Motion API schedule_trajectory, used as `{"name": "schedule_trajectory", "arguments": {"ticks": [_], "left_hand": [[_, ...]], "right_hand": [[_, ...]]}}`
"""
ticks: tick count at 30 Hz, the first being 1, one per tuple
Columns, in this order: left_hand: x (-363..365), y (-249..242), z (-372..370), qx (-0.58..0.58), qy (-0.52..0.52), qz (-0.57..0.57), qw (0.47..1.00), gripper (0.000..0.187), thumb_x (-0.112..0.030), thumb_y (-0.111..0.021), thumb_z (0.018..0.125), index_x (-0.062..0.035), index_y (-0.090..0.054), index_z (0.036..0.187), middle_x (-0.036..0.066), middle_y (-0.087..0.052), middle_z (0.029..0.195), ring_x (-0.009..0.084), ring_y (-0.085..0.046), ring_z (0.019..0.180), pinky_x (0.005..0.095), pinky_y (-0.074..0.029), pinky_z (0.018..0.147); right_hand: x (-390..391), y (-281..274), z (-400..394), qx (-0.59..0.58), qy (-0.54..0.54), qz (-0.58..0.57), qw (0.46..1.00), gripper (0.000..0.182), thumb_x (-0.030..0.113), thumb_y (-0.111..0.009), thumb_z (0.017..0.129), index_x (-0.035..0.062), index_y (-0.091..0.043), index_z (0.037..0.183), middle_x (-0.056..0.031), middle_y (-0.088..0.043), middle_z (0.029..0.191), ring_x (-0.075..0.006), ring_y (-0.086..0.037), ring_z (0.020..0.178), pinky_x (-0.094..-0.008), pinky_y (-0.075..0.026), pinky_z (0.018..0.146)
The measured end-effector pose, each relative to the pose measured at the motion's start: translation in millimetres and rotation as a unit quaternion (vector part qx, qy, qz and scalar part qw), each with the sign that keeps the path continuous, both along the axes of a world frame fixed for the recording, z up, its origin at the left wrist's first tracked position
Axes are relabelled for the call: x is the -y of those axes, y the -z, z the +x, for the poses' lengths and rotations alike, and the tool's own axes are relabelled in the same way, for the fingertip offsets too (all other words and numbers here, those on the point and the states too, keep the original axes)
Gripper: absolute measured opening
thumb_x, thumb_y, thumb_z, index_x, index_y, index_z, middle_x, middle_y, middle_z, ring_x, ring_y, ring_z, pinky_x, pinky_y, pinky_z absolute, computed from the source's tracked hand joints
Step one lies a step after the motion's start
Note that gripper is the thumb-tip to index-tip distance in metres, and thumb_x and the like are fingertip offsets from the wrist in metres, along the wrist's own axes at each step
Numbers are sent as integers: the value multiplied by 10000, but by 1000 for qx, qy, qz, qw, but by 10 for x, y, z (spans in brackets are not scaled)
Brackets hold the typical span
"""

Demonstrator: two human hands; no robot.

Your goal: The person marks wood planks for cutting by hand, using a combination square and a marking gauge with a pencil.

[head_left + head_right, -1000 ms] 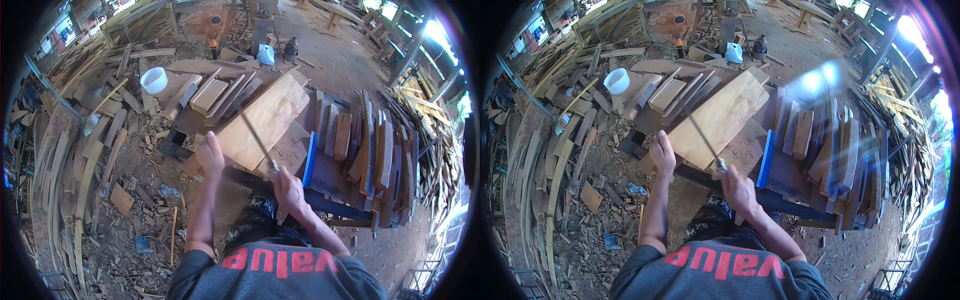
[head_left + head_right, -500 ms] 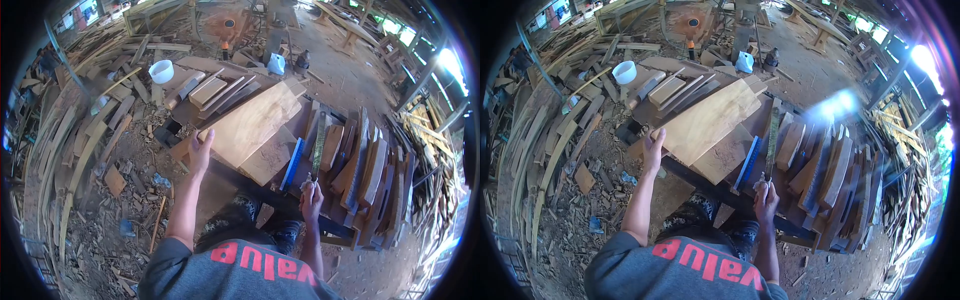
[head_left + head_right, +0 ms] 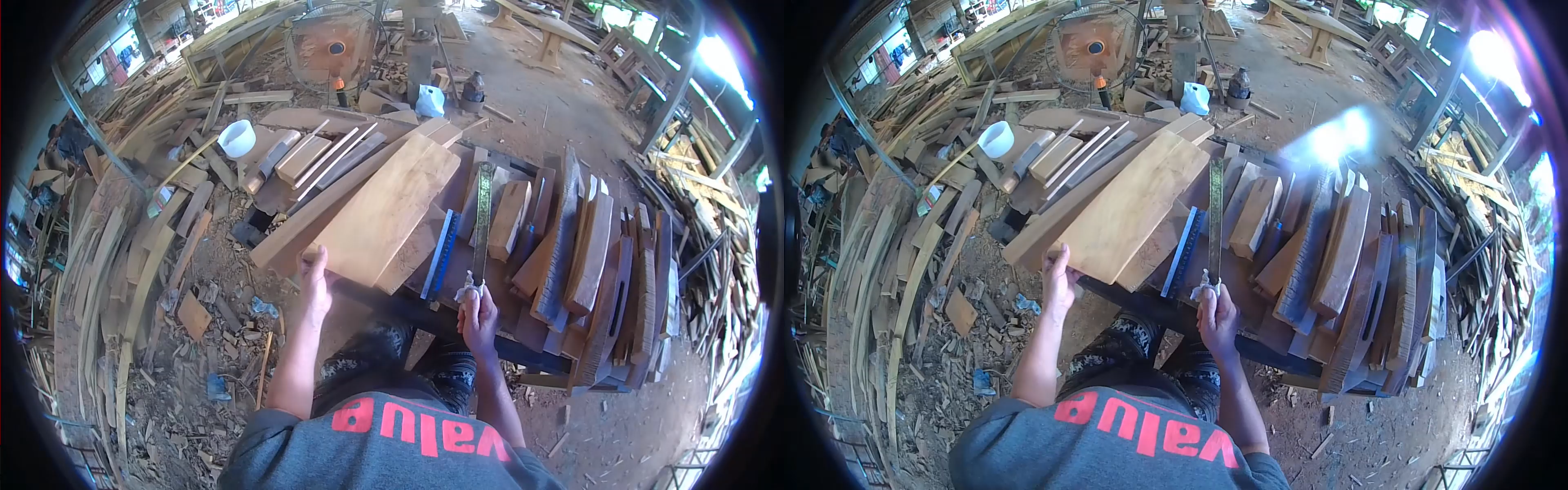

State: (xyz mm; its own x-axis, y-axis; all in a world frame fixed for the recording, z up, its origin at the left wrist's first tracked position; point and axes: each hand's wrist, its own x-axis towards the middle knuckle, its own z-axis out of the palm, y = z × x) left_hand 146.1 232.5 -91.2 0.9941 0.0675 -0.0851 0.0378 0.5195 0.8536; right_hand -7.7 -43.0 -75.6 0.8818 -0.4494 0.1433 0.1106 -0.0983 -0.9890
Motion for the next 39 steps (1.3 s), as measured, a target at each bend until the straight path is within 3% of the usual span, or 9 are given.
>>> {"name": "schedule_trajectory", "arguments": {"ticks": [13,16,20,21,22,23,27,29,39], "left_hand": [[-465,-14,16,-24,132,19,991,358,-255,-679,966,-84,-542,1249,79,-638,1174,207,-668,1020,402,-601,786],[-426,-10,-49,-28,103,27,994,407,-270,-690,958,-64,-524,1268,95,-631,1184,215,-663,1025,396,-596,774],[-481,294,-92,-61,34,154,986,524,-410,-669,961,-87,-489,1332,52,-598,1239,182,-612,1085,404,-510,926],[-525,411,-121,-56,-26,234,970,583,-430,-662,963,-65,-446,1361,65,-571,1249,193,-586,1109,406,-483,963],[-323,100,-418,31,-85,351,932,671,-409,-606,990,16,-337,1433,211,-432,1390,318,-458,1263,449,-352,1090],[-260,43,-551,121,-176,497,841,619,-363,-608,990,17,-356,1409,232,-442,1351,316,-486,1202,447,-393,1038],[159,-481,-1003,362,-106,530,759,321,-208,-686,924,-16,-579,1158,159,-611,1057,324,-594,995,434,-458,906],[500,-481,-1004,404,14,462,789,235,-151,-693,902,-44,-616,1096,123,-622,1046,304,-593,1027,418,-445,917],[1649,-106,-585,415,20,650,636,657,-227,-764,785,-42,-460,1337,172,-575,1087,348,-571,1034,475,-431,912]], "right_hand": [[5,11,16,34,-3,29,999,292,309,-440,1080,56,-572,1020,28,-486,574,-27,-422,400,-196,-322,373],[0,-13,12,36,-1,29,999,299,317,-435,1081,58,-571,1016,30,-479,566,-26,-416,396,-197,-318,370],[-9,-54,16,32,11,24,999,334,353,-415,1083,71,-552,968,29,-472,551,-38,-413,379,-207,-309,356],[-11,-68,16,33,17,24,999,345,363,-412,1083,74,-545,951,28,-473,549,-43,-414,373,-211,-306,350],[-20,-101,15,40,19,15,999,361,384,-409,1081,80,-536,934,21,-472,552,-52,-420,369,-213,-308,340],[-19,-84,21,38,12,13,999,361,384,-409,1081,80,-536,934,21,-472,552,-52,-420,369,-213,-308,340],[9,15,65,66,11,26,997,367,404,-416,1077,88,-538,936,11,-459,560,-52,-420,372,-207,-334,329],[14,9,67,50,27,41,998,376,414,-411,1076,89,-539,936,12,-460,559,-52,-419,371,-213,-338,321],[45,20,50,55,11,47,997,347,373,-406,1083,72,-544,978,14,-472,567,-50,-418,384,-211,-328,342]]}}
